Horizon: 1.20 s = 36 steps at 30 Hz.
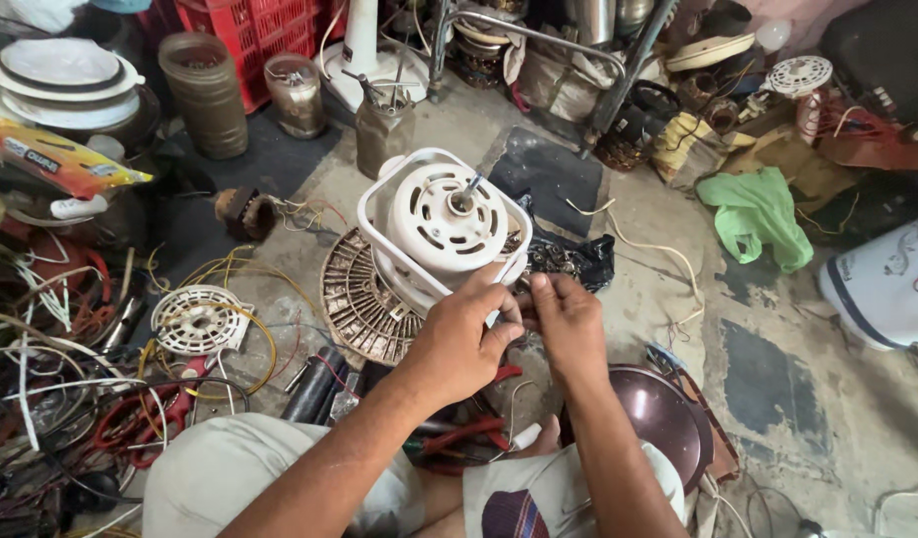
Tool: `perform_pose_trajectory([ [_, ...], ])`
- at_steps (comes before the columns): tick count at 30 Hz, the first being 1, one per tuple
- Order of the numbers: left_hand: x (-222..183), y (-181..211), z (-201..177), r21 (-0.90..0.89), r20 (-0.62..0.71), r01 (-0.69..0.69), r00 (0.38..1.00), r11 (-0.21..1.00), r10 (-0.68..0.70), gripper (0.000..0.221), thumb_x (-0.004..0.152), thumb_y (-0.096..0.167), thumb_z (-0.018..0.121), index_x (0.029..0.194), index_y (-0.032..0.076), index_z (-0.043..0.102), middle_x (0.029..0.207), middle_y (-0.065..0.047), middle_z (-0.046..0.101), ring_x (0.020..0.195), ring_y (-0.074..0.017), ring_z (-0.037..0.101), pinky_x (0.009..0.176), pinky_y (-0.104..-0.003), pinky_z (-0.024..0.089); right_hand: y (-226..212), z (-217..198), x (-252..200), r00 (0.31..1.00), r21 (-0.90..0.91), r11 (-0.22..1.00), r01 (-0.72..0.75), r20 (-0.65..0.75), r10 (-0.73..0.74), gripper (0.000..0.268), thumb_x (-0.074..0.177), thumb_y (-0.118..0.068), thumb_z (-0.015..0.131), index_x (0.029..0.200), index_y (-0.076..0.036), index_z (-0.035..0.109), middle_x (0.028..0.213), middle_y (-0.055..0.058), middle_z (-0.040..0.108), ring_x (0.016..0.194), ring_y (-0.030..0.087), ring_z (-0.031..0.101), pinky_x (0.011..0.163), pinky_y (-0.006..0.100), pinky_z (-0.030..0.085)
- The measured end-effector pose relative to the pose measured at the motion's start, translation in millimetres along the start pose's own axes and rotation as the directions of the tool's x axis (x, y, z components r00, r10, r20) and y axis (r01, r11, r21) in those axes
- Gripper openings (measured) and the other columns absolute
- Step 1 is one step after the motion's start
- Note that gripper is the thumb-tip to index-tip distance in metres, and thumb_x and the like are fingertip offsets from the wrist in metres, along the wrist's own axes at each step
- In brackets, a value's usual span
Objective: The person sits on the floor and assembles a white electric fan motor, attaching the stator housing to the copper coil base and securing it with screws. They then connect a power cord to the motor and test the assembly by plugging it in.
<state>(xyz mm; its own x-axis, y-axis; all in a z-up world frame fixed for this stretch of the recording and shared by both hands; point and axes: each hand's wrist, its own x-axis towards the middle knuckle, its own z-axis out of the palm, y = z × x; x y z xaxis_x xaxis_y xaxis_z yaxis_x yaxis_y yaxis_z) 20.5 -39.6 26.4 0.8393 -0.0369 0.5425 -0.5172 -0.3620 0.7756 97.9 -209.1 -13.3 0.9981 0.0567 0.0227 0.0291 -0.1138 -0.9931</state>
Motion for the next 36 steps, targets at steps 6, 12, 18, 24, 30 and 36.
perform_pose_trajectory([
  [6,-2,4,3,0.147,0.12,0.121,0.983,0.982,-0.139,0.018,0.081,0.005,0.075,0.091,0.003,0.061,0.15,-0.02,0.051,0.114,-0.0437,0.061,0.091,-0.046,0.05,1,-5,6,0.995,0.054,0.994,-0.099,0.037,0.097,0.051,0.108,-0.039,0.053,0.088,0.006,0.066,0.063,0.008,0.064,0.048,0.013,0.057,0.044,0.028,0.047],
  [12,-3,-3,10,-0.057,-0.055,-0.122,0.991,0.991,0.119,0.016,0.085,0.001,0.076,0.095,0.002,0.064,0.141,-0.026,0.057,0.127,-0.0431,0.059,0.1,-0.045,0.049,8,6,-3,0.976,-0.114,0.976,0.186,-0.097,-0.197,0.026,0.107,-0.024,0.058,0.111,0.001,0.06,0.074,0.009,0.061,0.061,0.011,0.054,0.053,0.027,0.045],
  [18,0,-4,16,-0.266,0.111,0.372,0.928,0.889,-0.355,0.011,0.091,0.007,0.074,0.096,0.003,0.065,0.089,-0.009,0.063,0.064,-0.0156,0.047,0.058,-0.032,0.042,-4,5,-11,0.959,-0.148,0.947,0.284,0.045,-0.28,0.031,0.098,-0.013,0.06,0.125,0.001,0.056,0.094,0.011,0.073,0.083,0.012,0.069,0.07,0.025,0.056],
  [24,3,1,9,-0.208,0.078,0.197,0.98,0.958,-0.185,0.011,0.086,0.005,0.073,0.09,0.002,0.063,0.123,-0.006,0.069,0.061,-0.0122,0.054,0.057,-0.031,0.048,-17,-7,0,0.965,0.273,0.946,-0.174,0.24,0.108,0.037,0.097,-0.023,0.059,0.128,-0.003,0.054,0.095,0.007,0.073,0.078,0.016,0.07,0.062,0.029,0.06],
  [30,5,16,6,-0.064,0.074,0.211,0.976,0.975,-0.206,0.014,0.085,0.008,0.073,0.094,0.003,0.063,0.131,-0.011,0.064,0.064,-0.0259,0.066,0.064,-0.037,0.054,12,-9,-6,0.998,-0.006,0.999,0.036,-0.055,-0.036,0.035,0.1,-0.024,0.07,0.112,0.008,0.063,0.083,0.014,0.072,0.065,0.016,0.064,0.055,0.029,0.052],
  [36,-4,21,12,0.244,-0.006,0.096,0.995,0.965,-0.097,0.015,0.089,0.012,0.072,0.097,0.006,0.061,0.102,-0.013,0.065,0.087,-0.0392,0.066,0.073,-0.048,0.05,18,-20,-8,0.865,-0.368,0.791,0.489,0.092,-0.493,0.026,0.096,-0.02,0.073,0.107,0.003,0.071,0.085,0.005,0.076,0.072,0.009,0.071,0.063,0.025,0.055],
])
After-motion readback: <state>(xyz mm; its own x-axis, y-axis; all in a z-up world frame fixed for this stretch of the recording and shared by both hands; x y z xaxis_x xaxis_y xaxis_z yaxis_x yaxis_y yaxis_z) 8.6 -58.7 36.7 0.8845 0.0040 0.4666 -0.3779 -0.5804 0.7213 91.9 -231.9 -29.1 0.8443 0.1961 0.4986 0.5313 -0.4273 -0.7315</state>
